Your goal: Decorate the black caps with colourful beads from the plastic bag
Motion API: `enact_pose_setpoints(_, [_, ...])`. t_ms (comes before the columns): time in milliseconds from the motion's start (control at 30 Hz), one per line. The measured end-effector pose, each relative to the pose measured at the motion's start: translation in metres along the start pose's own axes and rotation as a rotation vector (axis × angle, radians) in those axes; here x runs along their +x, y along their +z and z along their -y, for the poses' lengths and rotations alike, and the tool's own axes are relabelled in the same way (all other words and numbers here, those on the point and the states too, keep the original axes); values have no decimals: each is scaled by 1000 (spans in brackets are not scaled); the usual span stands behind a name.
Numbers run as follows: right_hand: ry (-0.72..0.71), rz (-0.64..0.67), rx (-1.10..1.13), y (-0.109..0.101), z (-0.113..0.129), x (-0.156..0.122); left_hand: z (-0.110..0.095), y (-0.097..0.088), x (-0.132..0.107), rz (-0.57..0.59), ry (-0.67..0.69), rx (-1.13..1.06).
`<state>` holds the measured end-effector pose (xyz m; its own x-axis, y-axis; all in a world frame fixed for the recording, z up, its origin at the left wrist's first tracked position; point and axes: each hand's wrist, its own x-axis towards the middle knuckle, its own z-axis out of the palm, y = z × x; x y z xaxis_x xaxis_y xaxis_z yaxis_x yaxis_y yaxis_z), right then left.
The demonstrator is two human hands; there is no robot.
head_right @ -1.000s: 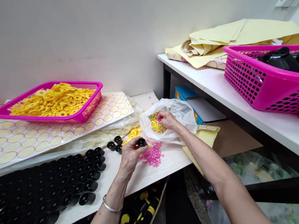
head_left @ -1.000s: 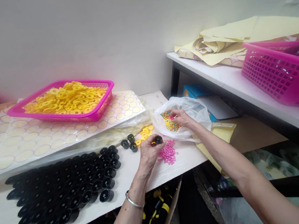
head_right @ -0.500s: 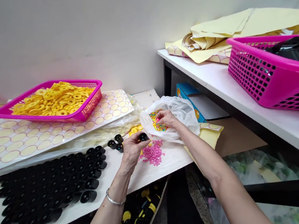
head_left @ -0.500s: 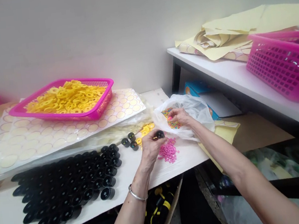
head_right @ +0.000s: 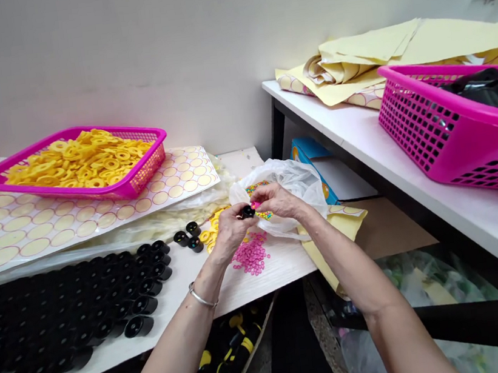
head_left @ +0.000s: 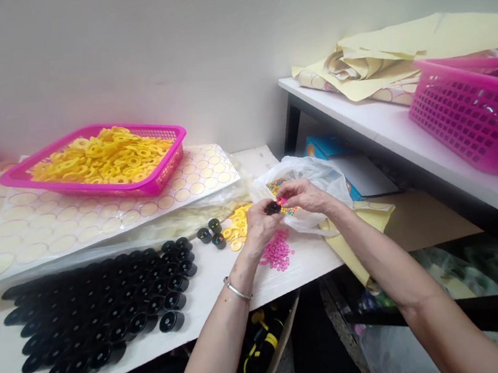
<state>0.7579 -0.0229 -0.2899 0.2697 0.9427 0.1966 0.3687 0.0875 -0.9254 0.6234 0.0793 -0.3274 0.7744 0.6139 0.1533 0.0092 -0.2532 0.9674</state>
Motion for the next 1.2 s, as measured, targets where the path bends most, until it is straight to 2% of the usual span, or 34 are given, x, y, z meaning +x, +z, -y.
enact_pose_setpoints(100, [-127,93,-468,1,17,1,3,5,5,34,17,10])
enact_pose_setpoints(200, [-130,162,-937,10,35,2,6,8,7,35,35,25])
enact_pose_setpoints(267, [-117,202,-1131,18,45,2,9,10,7,20,34,9])
enact_pose_setpoints(333, [-130,215,-1204,24,51,2,11,12,6,18,30,-30])
enact_pose_setpoints(400, [-143,183,-1177,25,51,1,13,12,5,26,31,-71])
enact_pose_setpoints(467, [-156,122,-1060,21,45,0,15,10,4,22,24,-86])
enact_pose_setpoints(567, [-164,-8,-714,10,24,0,15,5,-1,-35,10,-92])
enact_pose_setpoints(667, [-58,-132,-459,0,-1,4,18,-7,-19,-100,39,-106])
enact_pose_setpoints(767, [98,-179,-555,-5,-19,7,28,-25,-52,-168,11,-13])
enact_pose_setpoints(833, [119,-215,-705,-2,-21,8,41,-41,-77,-234,-49,117])
enact_pose_setpoints(900, [42,-289,-822,10,-15,8,55,-56,-98,-297,-104,250])
enact_pose_setpoints(967, [-93,-309,-847,31,-4,7,67,-68,-114,-346,-142,336])
enact_pose_setpoints(1067, [-234,-158,-765,76,8,11,78,-79,-125,-379,-170,355])
enact_pose_setpoints(1133, [-228,-63,-739,103,10,15,81,-81,-126,-394,-163,352])
enact_pose_setpoints(1200, [-175,-42,-715,121,7,20,81,-82,-123,-414,-143,355])
